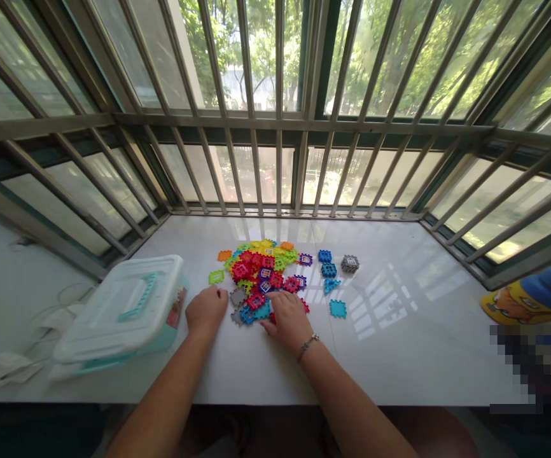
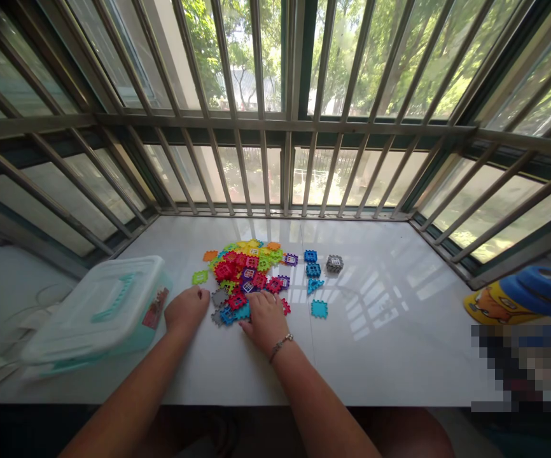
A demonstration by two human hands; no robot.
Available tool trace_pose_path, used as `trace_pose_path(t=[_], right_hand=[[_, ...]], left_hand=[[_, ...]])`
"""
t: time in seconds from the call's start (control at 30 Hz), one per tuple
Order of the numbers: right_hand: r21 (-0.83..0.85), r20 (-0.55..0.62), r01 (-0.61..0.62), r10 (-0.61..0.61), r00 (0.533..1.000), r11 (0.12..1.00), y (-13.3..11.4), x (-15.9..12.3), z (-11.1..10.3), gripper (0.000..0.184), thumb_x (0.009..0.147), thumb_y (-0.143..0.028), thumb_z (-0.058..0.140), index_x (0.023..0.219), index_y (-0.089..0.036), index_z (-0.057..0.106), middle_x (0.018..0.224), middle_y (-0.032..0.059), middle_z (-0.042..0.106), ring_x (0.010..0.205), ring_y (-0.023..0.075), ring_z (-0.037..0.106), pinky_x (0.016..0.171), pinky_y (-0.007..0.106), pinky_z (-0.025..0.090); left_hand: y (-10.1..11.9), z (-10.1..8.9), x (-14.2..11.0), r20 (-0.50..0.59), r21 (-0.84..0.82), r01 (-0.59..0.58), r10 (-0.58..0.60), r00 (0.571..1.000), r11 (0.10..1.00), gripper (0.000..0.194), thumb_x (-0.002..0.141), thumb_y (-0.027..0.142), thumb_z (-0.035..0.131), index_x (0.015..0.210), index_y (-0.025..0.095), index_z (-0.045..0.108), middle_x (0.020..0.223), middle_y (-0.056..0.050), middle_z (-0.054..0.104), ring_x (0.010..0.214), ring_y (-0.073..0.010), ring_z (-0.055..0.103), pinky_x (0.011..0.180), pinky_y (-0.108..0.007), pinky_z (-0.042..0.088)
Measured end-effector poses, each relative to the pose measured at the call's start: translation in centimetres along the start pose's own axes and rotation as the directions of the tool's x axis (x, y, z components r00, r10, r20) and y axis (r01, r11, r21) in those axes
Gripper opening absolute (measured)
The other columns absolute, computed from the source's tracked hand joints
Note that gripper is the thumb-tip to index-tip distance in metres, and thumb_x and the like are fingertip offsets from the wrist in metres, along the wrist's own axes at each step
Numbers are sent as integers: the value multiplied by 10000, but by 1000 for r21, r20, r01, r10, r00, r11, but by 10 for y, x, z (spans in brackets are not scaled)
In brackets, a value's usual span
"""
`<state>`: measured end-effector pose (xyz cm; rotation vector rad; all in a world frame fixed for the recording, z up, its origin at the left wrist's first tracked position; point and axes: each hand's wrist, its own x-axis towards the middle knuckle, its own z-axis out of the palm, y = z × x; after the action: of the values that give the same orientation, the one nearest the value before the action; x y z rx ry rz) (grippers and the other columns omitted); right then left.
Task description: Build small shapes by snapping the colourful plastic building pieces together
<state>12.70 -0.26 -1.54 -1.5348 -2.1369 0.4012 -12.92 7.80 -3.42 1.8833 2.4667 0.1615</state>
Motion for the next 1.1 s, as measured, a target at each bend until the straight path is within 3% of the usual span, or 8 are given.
trace_pose_path(t=[0.1,0.27,0.53,0.8,1.1], right_hand=[[-39,43,-16,18,999,999,-4,10,9,684,925,-323,875,1543,-263,588,1469,138,702,1462,380,558,1279,616,365],[-63,75,-7,12,997,998,-2,15,13,603,922,-304,878,1469,-258,627,1363,124,736,1341,355,619,1225,565,420],[1,23,71,-71,997,997,6,1,-3,571,862,-266,903,1367,-257,635,1288,107,729,1248,337,635,1145,525,472],[52,-92,61,-56,994,997,35,-54,-32,577,843,-195,878,1348,-247,604,1258,107,728,1206,342,667,1103,537,526],[76,-237,-113,128,963,991,122,-135,-46,487,952,-406,772,1385,-272,592,1288,141,729,1210,369,707,1072,578,600]], left_hand=[[0,0,0,0,0,0,0,1000,1000,526,1068,421,338,1084,192,812,1091,-175,822,961,-338,773,700,-363,460],[0,-2,-1,-7,-4,-4,4,1000,1000,530,1070,425,334,1088,192,810,1095,-172,823,969,-340,776,692,-365,453],[1,-3,-2,-17,-9,-8,8,1000,1000,526,1073,412,330,1079,191,808,1106,-170,823,966,-331,775,690,-365,452],[-1,0,-1,-17,-7,-8,8,1000,1000,532,1073,419,328,1071,190,808,1113,-166,827,978,-348,780,668,-372,439],[2,-4,-1,16,-13,4,-3,1000,1000,539,1068,430,331,1100,181,809,1138,-191,822,994,-346,767,713,-372,467]])
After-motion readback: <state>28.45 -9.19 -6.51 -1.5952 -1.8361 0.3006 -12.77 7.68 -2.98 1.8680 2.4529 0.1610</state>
